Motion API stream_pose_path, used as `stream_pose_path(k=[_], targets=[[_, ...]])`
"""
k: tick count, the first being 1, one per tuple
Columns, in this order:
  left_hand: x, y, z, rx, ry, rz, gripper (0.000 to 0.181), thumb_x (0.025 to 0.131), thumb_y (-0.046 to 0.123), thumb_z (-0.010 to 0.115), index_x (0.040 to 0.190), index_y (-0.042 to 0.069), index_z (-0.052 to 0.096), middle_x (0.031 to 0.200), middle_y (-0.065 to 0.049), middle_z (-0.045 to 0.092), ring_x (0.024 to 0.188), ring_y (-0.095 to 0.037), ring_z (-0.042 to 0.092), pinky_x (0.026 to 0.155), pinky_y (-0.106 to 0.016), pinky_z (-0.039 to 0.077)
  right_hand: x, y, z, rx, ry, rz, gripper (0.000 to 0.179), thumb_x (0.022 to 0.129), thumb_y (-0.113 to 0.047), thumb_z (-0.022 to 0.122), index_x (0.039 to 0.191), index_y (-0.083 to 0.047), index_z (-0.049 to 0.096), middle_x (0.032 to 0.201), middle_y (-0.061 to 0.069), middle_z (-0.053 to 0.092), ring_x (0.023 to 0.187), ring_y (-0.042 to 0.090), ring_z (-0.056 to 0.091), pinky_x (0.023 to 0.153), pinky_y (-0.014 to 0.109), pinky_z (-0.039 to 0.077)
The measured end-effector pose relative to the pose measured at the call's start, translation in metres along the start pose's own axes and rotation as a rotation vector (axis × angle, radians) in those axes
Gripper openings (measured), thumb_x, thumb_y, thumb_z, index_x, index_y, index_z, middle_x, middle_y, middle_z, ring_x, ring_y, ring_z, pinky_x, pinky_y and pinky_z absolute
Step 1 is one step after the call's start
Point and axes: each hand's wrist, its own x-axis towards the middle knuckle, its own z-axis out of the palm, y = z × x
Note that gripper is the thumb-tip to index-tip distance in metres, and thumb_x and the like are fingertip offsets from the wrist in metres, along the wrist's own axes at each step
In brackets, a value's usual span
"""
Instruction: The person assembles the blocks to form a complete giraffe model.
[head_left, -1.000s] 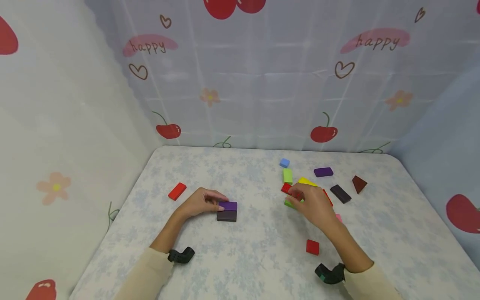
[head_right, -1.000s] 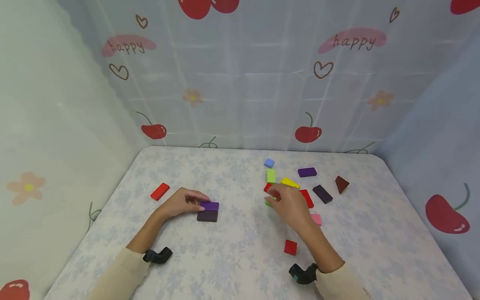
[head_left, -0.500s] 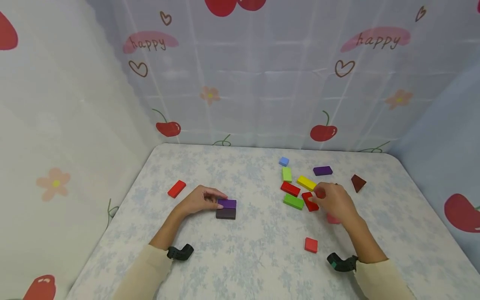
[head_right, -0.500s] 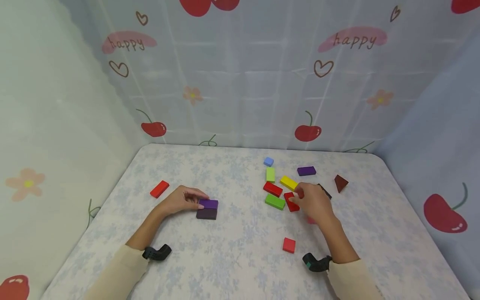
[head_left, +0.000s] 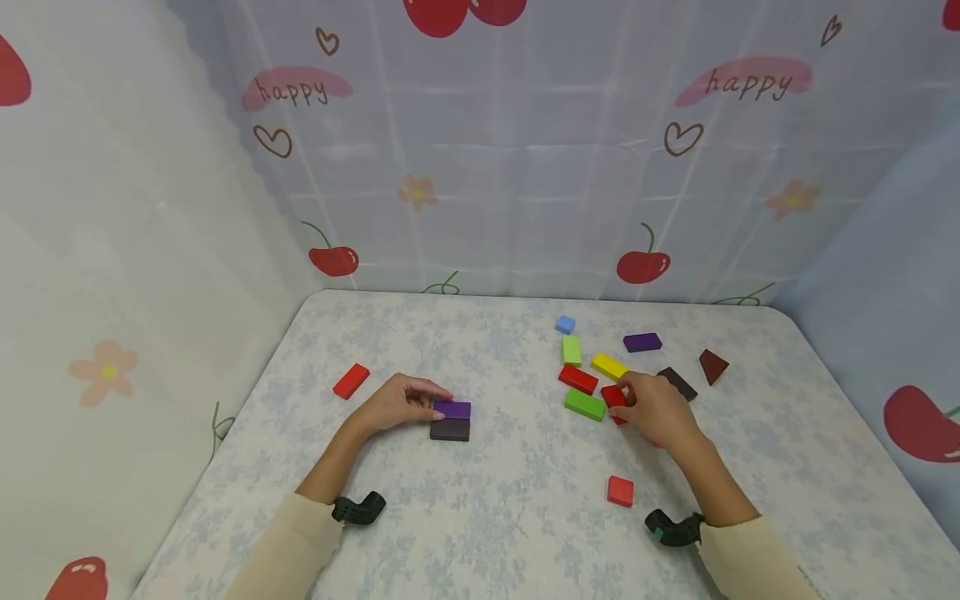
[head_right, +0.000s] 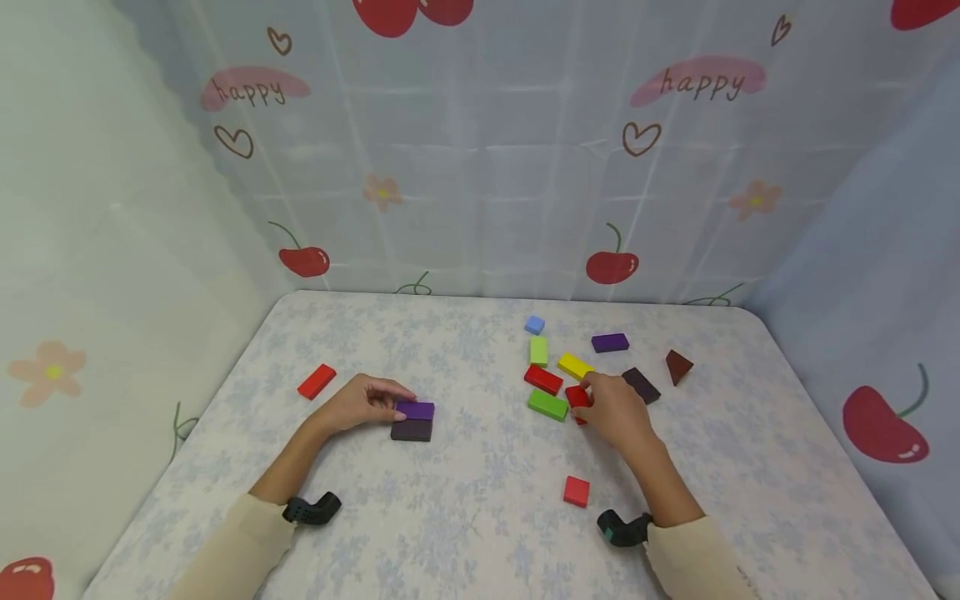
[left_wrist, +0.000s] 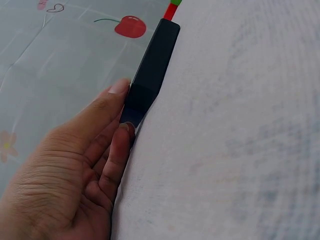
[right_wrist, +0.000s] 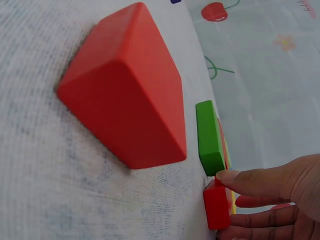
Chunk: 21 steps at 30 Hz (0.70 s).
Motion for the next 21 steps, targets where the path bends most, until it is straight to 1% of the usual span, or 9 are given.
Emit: stream_pose_path(k=[7,13,17,21], targets=[[0.0,0.0,0.0,0.014,0.002,-0.009,0.034,0.081,0.018,0.087,0.114,0.014,0.079,0.082,-0.006,0.071,0.065,-0.012,0.054,0.055,-0.023,0.043,-0.001,-0.002,-0.001,-0.025,-0.003,-0.004,0.049,0.082,-0.017,0.086,0.123,0.001,0.066,0.092,0.011,0.067,0.081,0.026,0.059,0.07,0.042,0.057],[-0.001,0.0,0.0,0.015,-0.014,0.002,0.036,0.08,0.016,0.088,0.115,0.014,0.079,0.084,-0.005,0.07,0.066,-0.012,0.055,0.055,-0.024,0.044,-0.004,-0.002,-0.007,-0.068,0.066,-0.037,0.046,0.084,-0.015,0.083,0.124,0.001,0.067,0.099,0.017,0.07,0.081,0.028,0.061,0.072,0.049,0.057],[0.0,0.001,0.001,-0.008,-0.022,-0.001,0.036,0.08,0.013,0.088,0.115,0.013,0.079,0.089,-0.006,0.071,0.065,-0.012,0.053,0.055,-0.023,0.043,-0.006,-0.006,-0.011,-0.055,0.111,-0.078,0.045,0.084,-0.016,0.083,0.123,-0.002,0.068,0.103,0.018,0.071,0.083,0.028,0.062,0.069,0.047,0.057],[0.0,0.003,0.001,-0.015,-0.021,-0.001,0.036,0.08,0.011,0.087,0.115,0.011,0.079,0.103,-0.007,0.074,0.066,-0.012,0.054,0.056,-0.023,0.044,-0.01,-0.014,-0.013,-0.012,0.137,-0.152,0.045,0.083,-0.013,0.085,0.124,-0.005,0.069,0.102,0.015,0.073,0.086,0.028,0.065,0.066,0.041,0.057]])
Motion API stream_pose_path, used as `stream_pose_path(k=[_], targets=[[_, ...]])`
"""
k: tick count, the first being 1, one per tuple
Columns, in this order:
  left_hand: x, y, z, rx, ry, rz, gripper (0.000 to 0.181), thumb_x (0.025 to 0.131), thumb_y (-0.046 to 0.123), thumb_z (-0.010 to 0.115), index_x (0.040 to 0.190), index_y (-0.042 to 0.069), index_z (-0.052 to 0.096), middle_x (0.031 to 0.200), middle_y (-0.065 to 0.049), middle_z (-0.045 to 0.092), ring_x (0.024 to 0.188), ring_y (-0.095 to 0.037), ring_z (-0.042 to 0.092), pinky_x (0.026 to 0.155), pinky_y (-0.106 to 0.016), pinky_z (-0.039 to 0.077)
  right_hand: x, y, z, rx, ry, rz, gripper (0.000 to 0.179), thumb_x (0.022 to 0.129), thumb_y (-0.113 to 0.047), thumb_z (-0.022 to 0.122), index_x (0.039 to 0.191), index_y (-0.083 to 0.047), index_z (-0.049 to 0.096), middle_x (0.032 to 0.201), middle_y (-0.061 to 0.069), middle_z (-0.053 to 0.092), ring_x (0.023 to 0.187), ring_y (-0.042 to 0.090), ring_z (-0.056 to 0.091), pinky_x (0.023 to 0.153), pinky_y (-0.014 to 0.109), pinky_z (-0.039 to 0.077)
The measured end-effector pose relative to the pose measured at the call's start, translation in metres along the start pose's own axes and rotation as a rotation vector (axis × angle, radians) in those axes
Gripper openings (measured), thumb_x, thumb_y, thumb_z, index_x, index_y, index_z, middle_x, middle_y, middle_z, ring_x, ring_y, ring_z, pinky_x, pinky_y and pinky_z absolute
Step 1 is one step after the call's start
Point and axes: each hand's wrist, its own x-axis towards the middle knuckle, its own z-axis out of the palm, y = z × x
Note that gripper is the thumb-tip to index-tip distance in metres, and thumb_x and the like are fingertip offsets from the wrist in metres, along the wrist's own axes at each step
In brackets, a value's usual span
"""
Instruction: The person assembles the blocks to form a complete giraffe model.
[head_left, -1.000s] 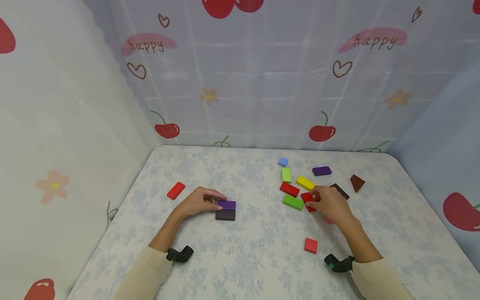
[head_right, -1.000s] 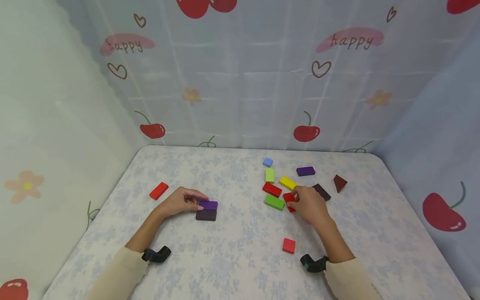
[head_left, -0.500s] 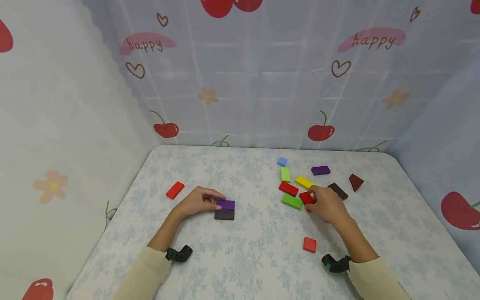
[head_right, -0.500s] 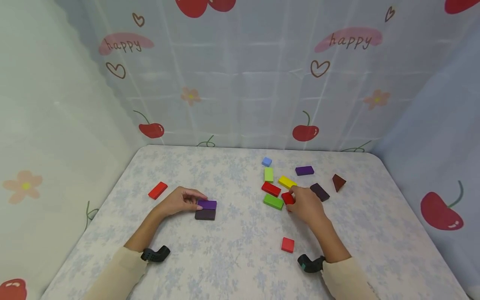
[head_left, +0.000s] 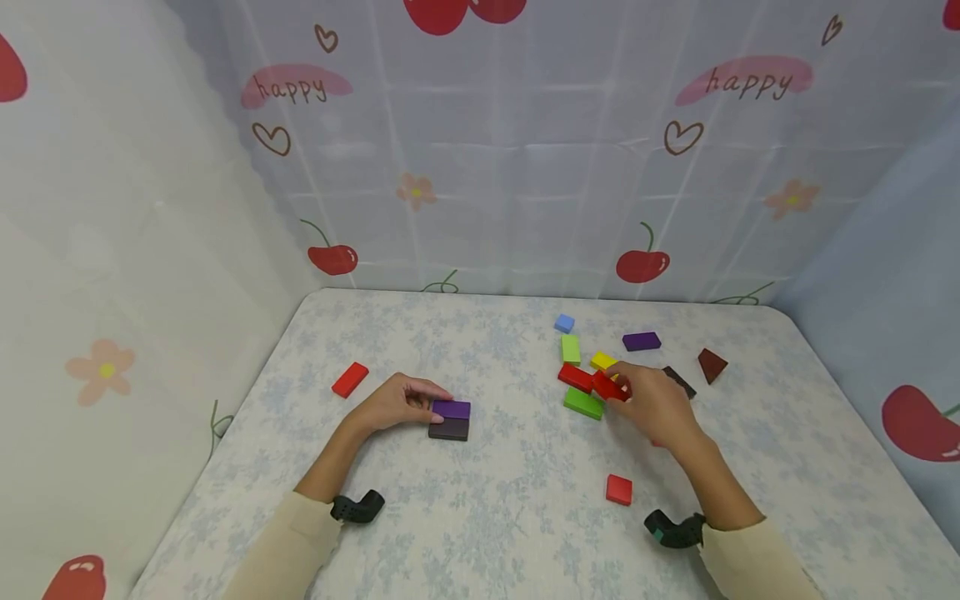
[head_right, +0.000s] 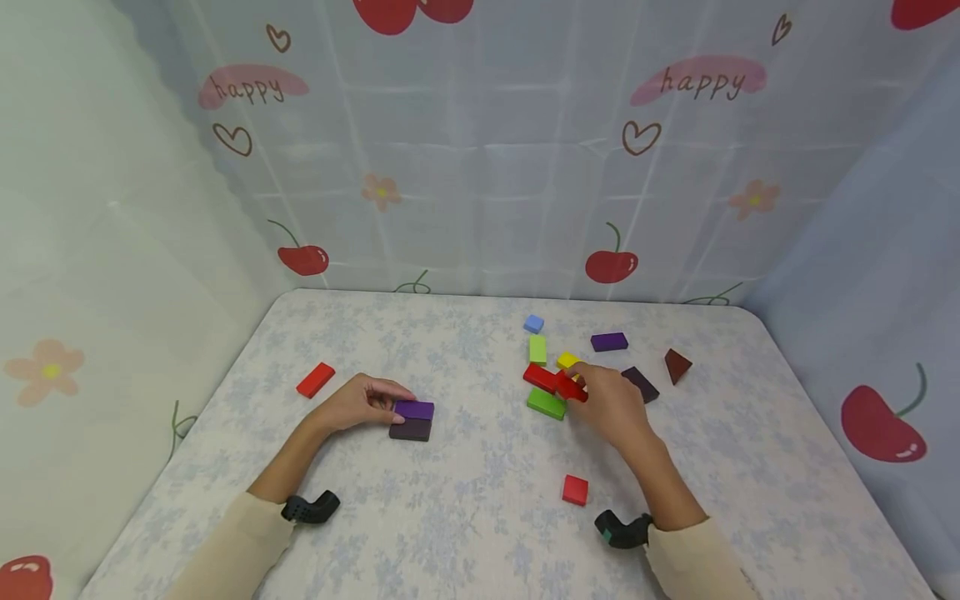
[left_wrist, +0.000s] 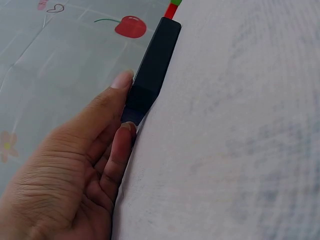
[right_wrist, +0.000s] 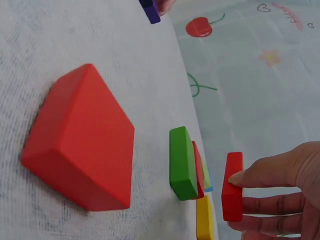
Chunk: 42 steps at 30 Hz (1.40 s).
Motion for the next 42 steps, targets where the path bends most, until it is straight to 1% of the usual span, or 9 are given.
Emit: stream_pose_path(k=[4,9,16,20,22,27,31,38,42], targets=[[0.0,0.0,0.0,0.004,-0.002,-0.006,0.036,0.081,0.01,0.087,0.116,0.011,0.079,0.113,-0.008,0.073,0.067,-0.013,0.054,0.057,-0.023,0.044,-0.005,-0.013,0.0,0.033,0.015,-0.077,0.045,0.082,-0.011,0.085,0.124,-0.007,0.071,0.102,0.01,0.074,0.088,0.028,0.067,0.065,0.036,0.055],[-0.001,0.003,0.0,0.005,0.0,-0.015,0.036,0.082,0.006,0.085,0.116,0.01,0.078,0.115,-0.008,0.072,0.068,-0.013,0.054,0.058,-0.022,0.043,-0.01,-0.031,0.006,0.041,0.015,-0.161,0.045,0.08,-0.012,0.087,0.122,-0.01,0.072,0.106,0.005,0.074,0.087,0.024,0.067,0.066,0.032,0.055],[0.0,-0.001,0.001,0.024,0.009,-0.027,0.036,0.081,0.006,0.085,0.116,0.012,0.078,0.112,-0.006,0.073,0.069,-0.013,0.054,0.059,-0.022,0.043,-0.014,-0.057,0.019,0.036,-0.063,-0.214,0.045,0.081,-0.012,0.087,0.123,-0.015,0.073,0.11,0.001,0.074,0.092,0.022,0.067,0.076,0.036,0.058],[-0.001,0.0,0.002,0.039,0.015,-0.036,0.036,0.082,0.002,0.083,0.117,0.008,0.077,0.112,-0.008,0.072,0.068,-0.012,0.052,0.058,-0.021,0.042,-0.011,-0.072,0.028,0.019,-0.089,-0.262,0.044,0.081,-0.01,0.087,0.122,-0.015,0.073,0.112,-0.001,0.073,0.092,0.02,0.067,0.076,0.033,0.057],[-0.001,0.003,0.002,0.044,0.017,-0.031,0.035,0.083,0.001,0.083,0.117,0.006,0.077,0.111,-0.009,0.072,0.067,-0.013,0.051,0.058,-0.021,0.041,-0.009,-0.078,0.032,0.014,-0.097,-0.276,0.043,0.081,-0.01,0.086,0.122,-0.015,0.073,0.114,-0.001,0.073,0.092,0.018,0.067,0.076,0.033,0.056],[-0.004,0.021,0.004,0.027,0.017,-0.013,0.032,0.083,0.002,0.082,0.115,0.003,0.077,0.105,-0.011,0.073,0.067,-0.013,0.052,0.058,-0.021,0.042,-0.004,-0.093,0.038,-0.01,-0.122,-0.294,0.041,0.082,-0.012,0.086,0.121,-0.016,0.074,0.115,-0.001,0.074,0.093,0.015,0.066,0.079,0.033,0.057],[-0.005,0.025,0.004,0.005,0.019,-0.005,0.031,0.085,0.002,0.081,0.115,0.0,0.076,0.102,-0.012,0.073,0.068,-0.013,0.052,0.059,-0.022,0.043,0.002,-0.104,0.043,-0.039,-0.14,-0.321,0.04,0.083,-0.014,0.086,0.121,-0.016,0.075,0.114,-0.001,0.074,0.092,0.015,0.067,0.079,0.033,0.057],[-0.001,0.007,0.002,0.026,0.036,-0.033,0.031,0.084,0.0,0.082,0.114,0.001,0.077,0.102,-0.011,0.073,0.067,-0.014,0.051,0.058,-0.02,0.041,0.013,-0.114,0.059,-0.052,-0.167,-0.351,0.036,0.084,-0.013,0.085,0.118,-0.014,0.075,0.112,0.002,0.075,0.097,0.019,0.068,0.081,0.037,0.057],[0.0,0.0,0.004,0.009,0.034,-0.031,0.031,0.084,0.002,0.082,0.115,0.005,0.078,0.104,-0.009,0.074,0.068,-0.013,0.053,0.058,-0.021,0.043,0.014,-0.111,0.069,-0.045,-0.172,-0.319,0.035,0.083,-0.013,0.085,0.116,-0.013,0.075,0.109,0.002,0.074,0.096,0.019,0.068,0.081,0.036,0.056]])
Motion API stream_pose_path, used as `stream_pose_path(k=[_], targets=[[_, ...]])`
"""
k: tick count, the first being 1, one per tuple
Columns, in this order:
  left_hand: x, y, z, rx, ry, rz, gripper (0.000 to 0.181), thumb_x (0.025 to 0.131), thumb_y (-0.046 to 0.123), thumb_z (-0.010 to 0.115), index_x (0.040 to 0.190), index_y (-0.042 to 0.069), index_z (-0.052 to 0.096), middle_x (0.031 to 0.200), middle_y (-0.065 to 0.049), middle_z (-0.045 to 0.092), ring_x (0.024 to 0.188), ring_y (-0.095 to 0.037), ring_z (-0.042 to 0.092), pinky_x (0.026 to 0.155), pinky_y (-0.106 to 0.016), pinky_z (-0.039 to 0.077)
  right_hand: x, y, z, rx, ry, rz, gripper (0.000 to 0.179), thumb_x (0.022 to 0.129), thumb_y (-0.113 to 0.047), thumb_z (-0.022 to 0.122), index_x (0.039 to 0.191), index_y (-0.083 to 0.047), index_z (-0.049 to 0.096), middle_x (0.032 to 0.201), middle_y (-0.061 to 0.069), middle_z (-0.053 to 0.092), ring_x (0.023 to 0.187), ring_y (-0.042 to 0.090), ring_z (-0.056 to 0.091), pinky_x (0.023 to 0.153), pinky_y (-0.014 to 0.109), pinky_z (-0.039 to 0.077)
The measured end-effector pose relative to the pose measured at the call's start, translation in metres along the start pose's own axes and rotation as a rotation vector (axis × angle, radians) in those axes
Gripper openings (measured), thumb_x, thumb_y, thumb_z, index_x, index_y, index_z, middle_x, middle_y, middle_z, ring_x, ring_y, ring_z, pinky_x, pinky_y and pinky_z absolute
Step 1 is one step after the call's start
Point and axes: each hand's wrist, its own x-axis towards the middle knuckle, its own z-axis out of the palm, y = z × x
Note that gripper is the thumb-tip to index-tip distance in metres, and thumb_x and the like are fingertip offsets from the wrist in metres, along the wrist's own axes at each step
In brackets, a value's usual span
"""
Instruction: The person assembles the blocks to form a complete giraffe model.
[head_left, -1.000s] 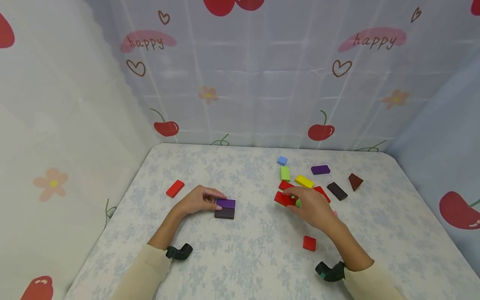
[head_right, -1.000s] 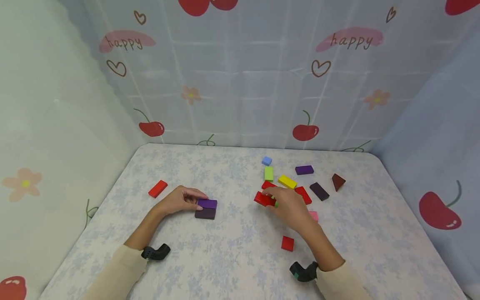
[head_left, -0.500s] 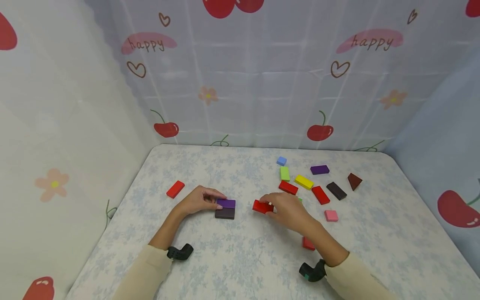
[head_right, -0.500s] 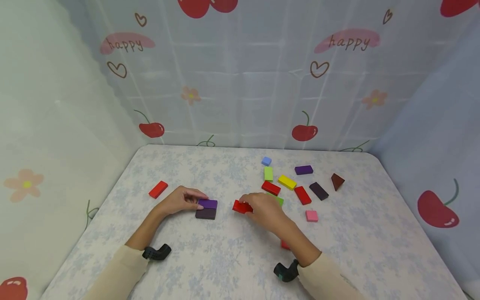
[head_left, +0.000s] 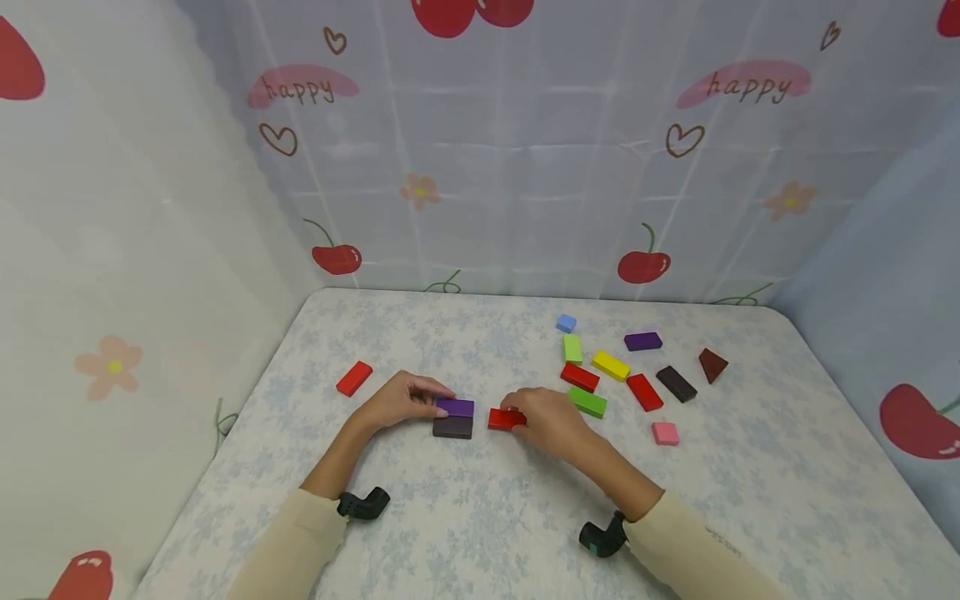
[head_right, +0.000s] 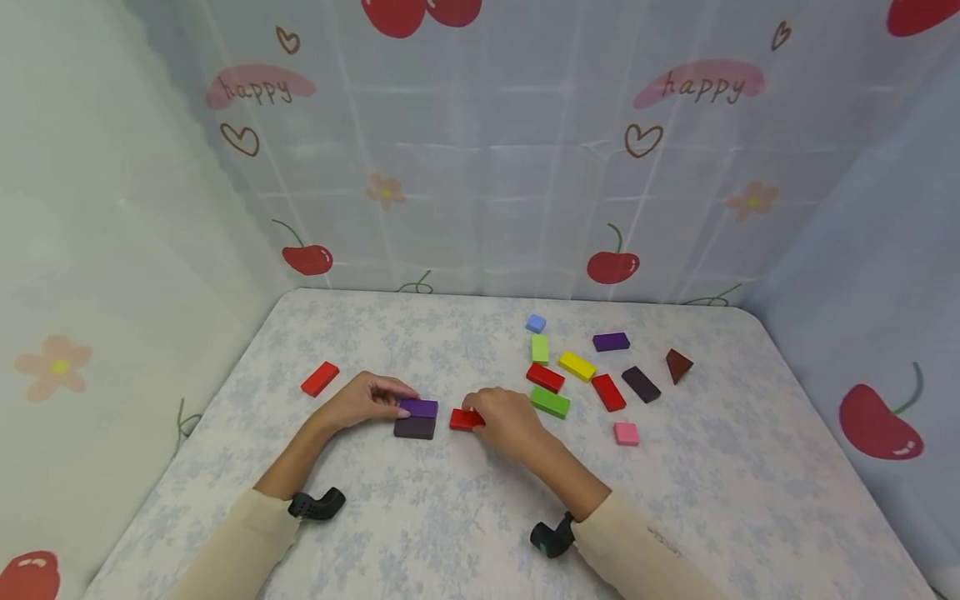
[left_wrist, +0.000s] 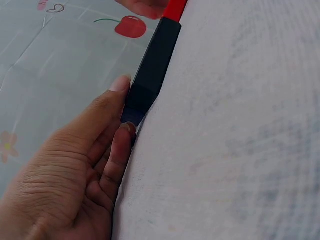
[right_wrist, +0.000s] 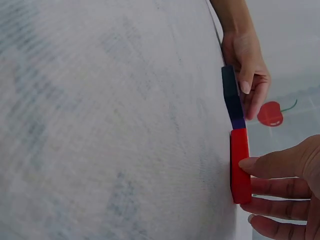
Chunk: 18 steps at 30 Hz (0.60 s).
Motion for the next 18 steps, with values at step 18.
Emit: stream_pose_path(k=[18], targets=[[0.0003,-0.0017,-0.0008,0.005,0.006,0.002,0.031,0.083,0.002,0.083,0.114,0.006,0.078,0.105,-0.011,0.074,0.068,-0.012,0.053,0.058,-0.021,0.043,0.0071,0.006,0.0034,0.189,0.017,0.103,0.019,0.084,-0.004,0.083,0.1,-0.011,0.076,0.092,0.0,0.07,0.081,0.016,0.058,0.078,0.033,0.055]])
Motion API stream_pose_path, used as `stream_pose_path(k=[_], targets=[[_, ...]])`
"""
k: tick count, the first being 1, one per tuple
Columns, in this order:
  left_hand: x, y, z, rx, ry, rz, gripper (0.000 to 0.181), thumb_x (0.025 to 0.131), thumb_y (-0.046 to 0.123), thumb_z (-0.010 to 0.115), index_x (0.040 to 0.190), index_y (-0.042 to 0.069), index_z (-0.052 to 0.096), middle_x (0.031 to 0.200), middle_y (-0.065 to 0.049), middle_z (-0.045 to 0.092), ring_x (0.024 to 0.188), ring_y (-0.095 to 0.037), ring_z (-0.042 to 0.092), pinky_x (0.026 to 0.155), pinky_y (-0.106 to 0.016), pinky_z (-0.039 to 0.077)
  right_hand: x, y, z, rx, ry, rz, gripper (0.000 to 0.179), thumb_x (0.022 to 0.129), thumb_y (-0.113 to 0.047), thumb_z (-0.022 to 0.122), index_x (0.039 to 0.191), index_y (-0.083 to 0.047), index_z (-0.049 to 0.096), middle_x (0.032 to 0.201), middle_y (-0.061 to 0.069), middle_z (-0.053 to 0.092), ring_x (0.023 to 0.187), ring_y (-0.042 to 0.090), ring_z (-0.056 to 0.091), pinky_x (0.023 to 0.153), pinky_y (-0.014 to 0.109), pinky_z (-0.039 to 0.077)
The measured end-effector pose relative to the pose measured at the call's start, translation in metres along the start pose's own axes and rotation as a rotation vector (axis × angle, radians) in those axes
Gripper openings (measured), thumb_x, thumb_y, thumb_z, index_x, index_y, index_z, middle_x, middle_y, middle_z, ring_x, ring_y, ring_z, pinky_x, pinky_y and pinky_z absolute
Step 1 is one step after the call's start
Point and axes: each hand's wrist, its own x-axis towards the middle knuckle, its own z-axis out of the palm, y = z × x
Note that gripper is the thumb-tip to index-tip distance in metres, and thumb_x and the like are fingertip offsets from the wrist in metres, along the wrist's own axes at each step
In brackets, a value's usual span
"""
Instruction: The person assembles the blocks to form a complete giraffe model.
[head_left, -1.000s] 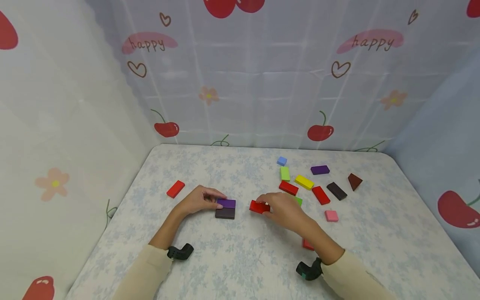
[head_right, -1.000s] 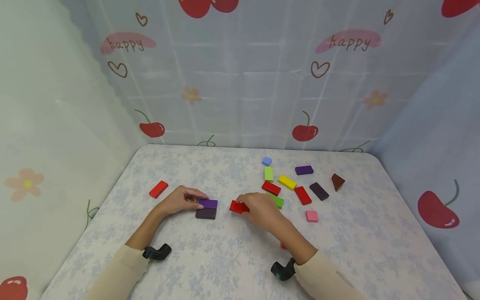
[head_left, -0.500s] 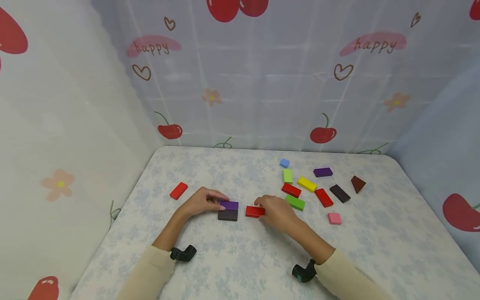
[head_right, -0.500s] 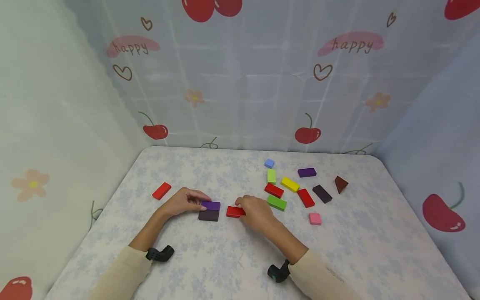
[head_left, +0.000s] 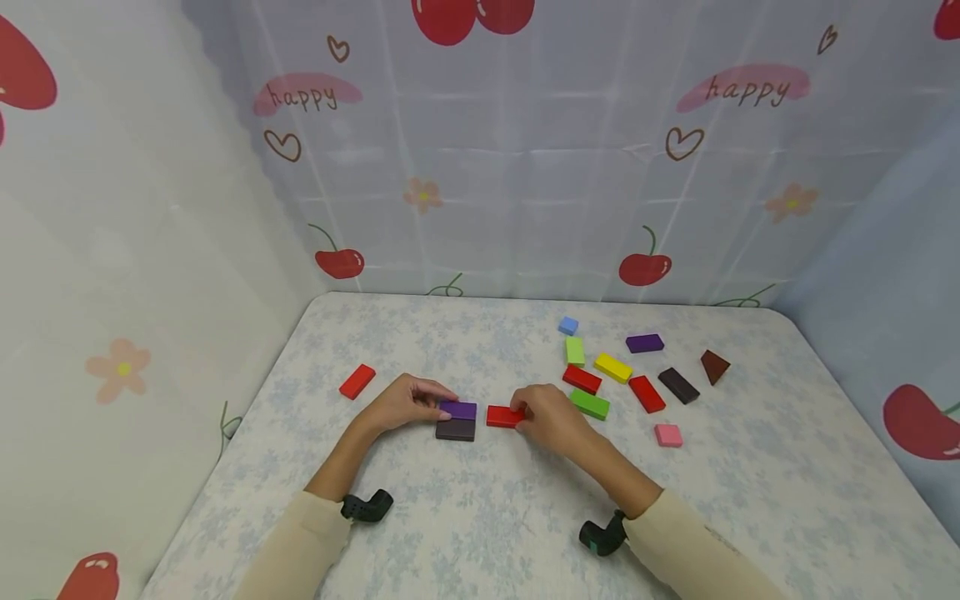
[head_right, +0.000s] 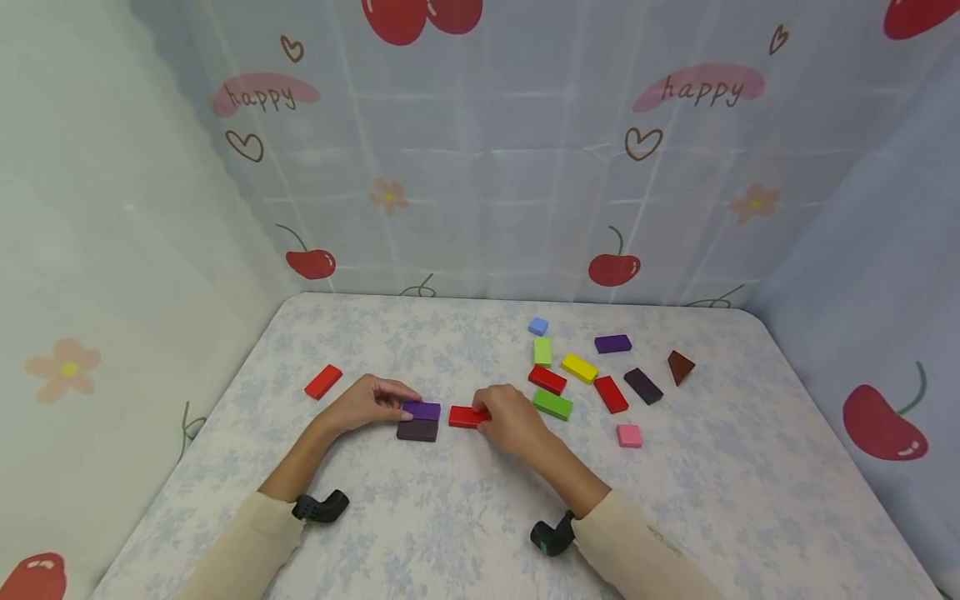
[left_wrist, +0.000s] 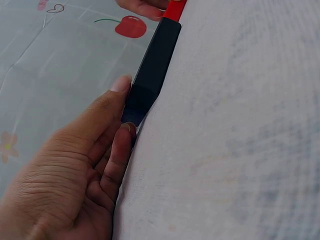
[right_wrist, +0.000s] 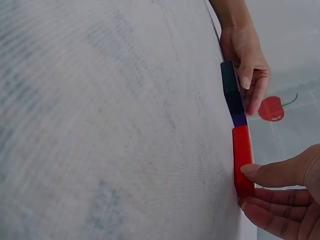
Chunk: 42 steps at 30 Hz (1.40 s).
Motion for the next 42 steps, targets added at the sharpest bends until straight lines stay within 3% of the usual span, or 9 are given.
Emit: stream_pose_path(k=[9,29,37,42], targets=[[-0.007,0.028,0.002,-0.048,-0.004,0.014,0.031,0.083,-0.001,0.081,0.114,-0.002,0.076,0.104,-0.018,0.073,0.07,-0.012,0.055,0.06,-0.021,0.044,0.01,-0.004,0.004,0.044,-0.003,-0.011,0.018,0.084,-0.002,0.082,0.099,-0.009,0.076,0.091,0.001,0.07,0.08,0.016,0.058,0.077,0.033,0.055],[-0.006,0.026,0.002,-0.025,-0.005,0.018,0.031,0.083,0.0,0.082,0.114,0.0,0.077,0.106,-0.008,0.075,0.07,-0.012,0.056,0.06,-0.021,0.045,0.016,-0.008,0.006,0.065,-0.018,-0.061,0.019,0.084,-0.002,0.082,0.101,-0.007,0.075,0.088,0.002,0.069,0.076,0.015,0.055,0.071,0.03,0.052],[-0.006,0.029,0.002,-0.011,-0.003,-0.002,0.029,0.083,0.001,0.082,0.113,0.003,0.078,0.108,-0.008,0.074,0.069,-0.013,0.055,0.06,-0.022,0.045,0.002,-0.003,-0.016,0.079,0.004,0.023,0.024,0.088,-0.006,0.079,0.111,-0.008,0.075,0.104,0.005,0.073,0.088,0.018,0.064,0.077,0.032,0.057],[-0.002,0.013,0.001,0.004,-0.004,-0.016,0.03,0.083,0.0,0.082,0.113,0.003,0.078,0.109,-0.009,0.074,0.069,-0.014,0.055,0.06,-0.021,0.044,-0.013,0.015,-0.036,0.095,0.039,0.056,0.03,0.088,-0.01,0.08,0.117,-0.007,0.073,0.109,0.007,0.073,0.093,0.02,0.065,0.079,0.035,0.058]])
